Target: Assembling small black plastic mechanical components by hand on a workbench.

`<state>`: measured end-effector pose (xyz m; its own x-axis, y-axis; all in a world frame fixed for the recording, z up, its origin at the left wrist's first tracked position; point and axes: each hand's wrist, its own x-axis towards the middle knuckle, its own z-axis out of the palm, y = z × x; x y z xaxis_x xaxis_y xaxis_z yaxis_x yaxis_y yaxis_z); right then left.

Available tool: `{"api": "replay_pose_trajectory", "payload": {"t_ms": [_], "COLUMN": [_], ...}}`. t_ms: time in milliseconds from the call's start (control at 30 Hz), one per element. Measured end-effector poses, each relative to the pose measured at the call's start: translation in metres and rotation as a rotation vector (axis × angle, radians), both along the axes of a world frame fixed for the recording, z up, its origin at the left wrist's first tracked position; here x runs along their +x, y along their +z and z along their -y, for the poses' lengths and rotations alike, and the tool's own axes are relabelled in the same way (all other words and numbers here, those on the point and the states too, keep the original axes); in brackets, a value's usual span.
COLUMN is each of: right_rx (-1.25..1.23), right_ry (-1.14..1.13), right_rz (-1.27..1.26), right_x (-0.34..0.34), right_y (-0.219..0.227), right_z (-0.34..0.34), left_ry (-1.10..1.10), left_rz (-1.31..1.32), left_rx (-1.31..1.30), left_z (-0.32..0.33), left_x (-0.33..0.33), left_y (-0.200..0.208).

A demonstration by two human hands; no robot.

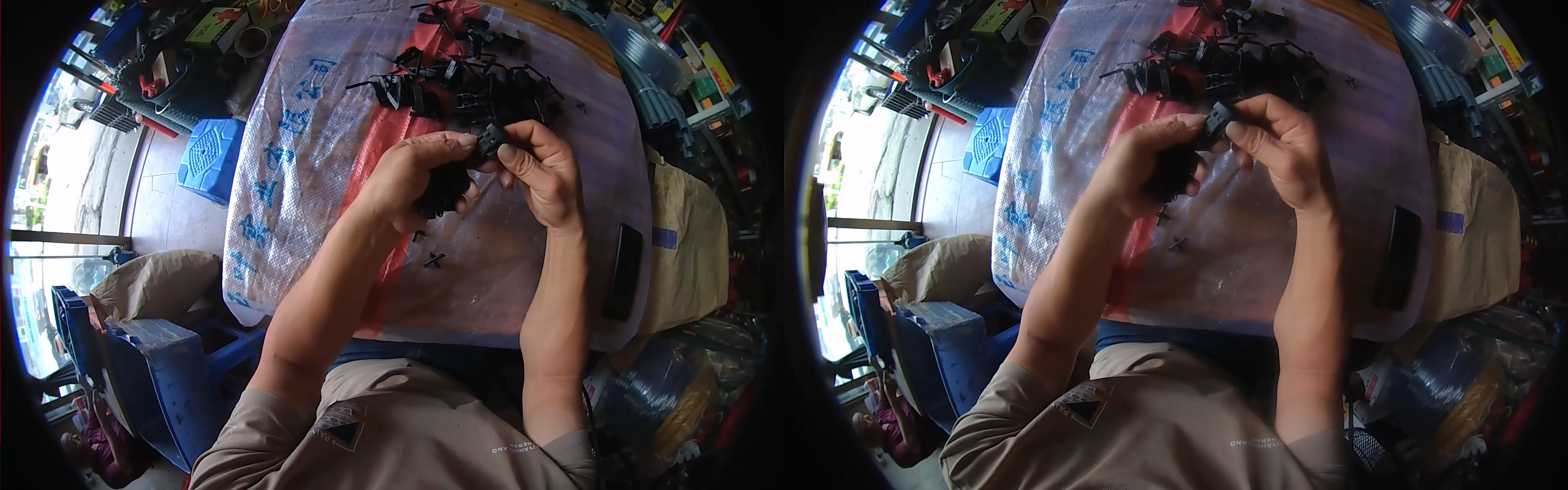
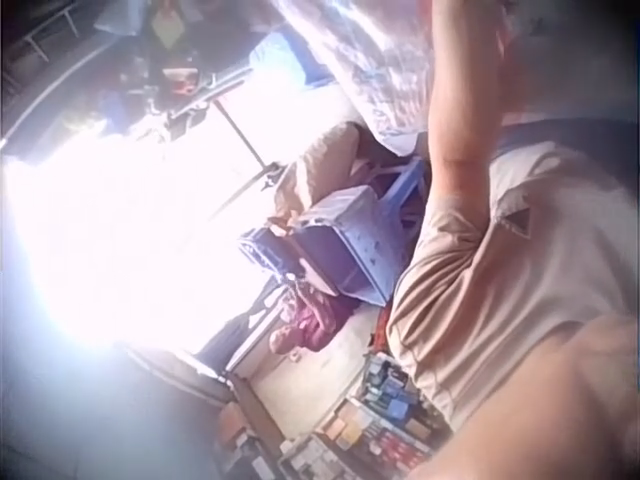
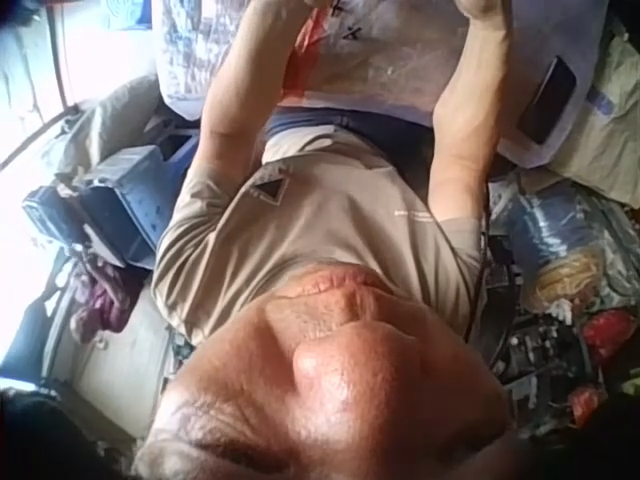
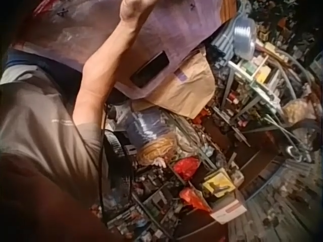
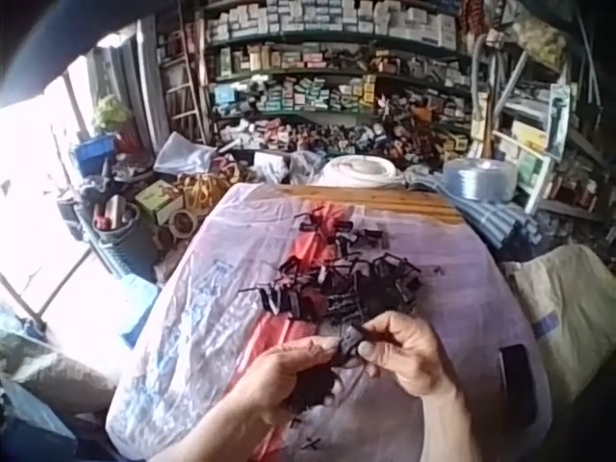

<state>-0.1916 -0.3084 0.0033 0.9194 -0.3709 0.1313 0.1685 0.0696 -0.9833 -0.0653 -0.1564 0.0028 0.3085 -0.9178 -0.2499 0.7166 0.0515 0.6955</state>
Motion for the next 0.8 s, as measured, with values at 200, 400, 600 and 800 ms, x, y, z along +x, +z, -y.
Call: {"api": "replay_pose_trajectory", "payload": {"t_ms": [200,400,600,800], "right_rx": [-0.063,-0.108,-0.133,-0.182], "right_ry": [0.021,0.049,0.082,0.108], "right_rz": [-0.029,-0.136,-0.173,-0.267], "right_x": [-0.002,-0.002,-0.002,-0.001], "right_y": [-0.001,0.002,0.002,0.003], "right_z": [0.003,-0.002,-0.006,-0.009], "left_ry": [0.080,0.143,0.075,0.072], "left_rz": [0.541,0.944,0.943,1.191], "left_rx": [0.226,0.058,0.095,0.067], "left_z": [-0.004,-0.004,-0.005,-0.004], "left_x": [-0.005,-0.002,0.002,0.004], "left_y": [0.013,0.002,-0.002,-0.009]}}
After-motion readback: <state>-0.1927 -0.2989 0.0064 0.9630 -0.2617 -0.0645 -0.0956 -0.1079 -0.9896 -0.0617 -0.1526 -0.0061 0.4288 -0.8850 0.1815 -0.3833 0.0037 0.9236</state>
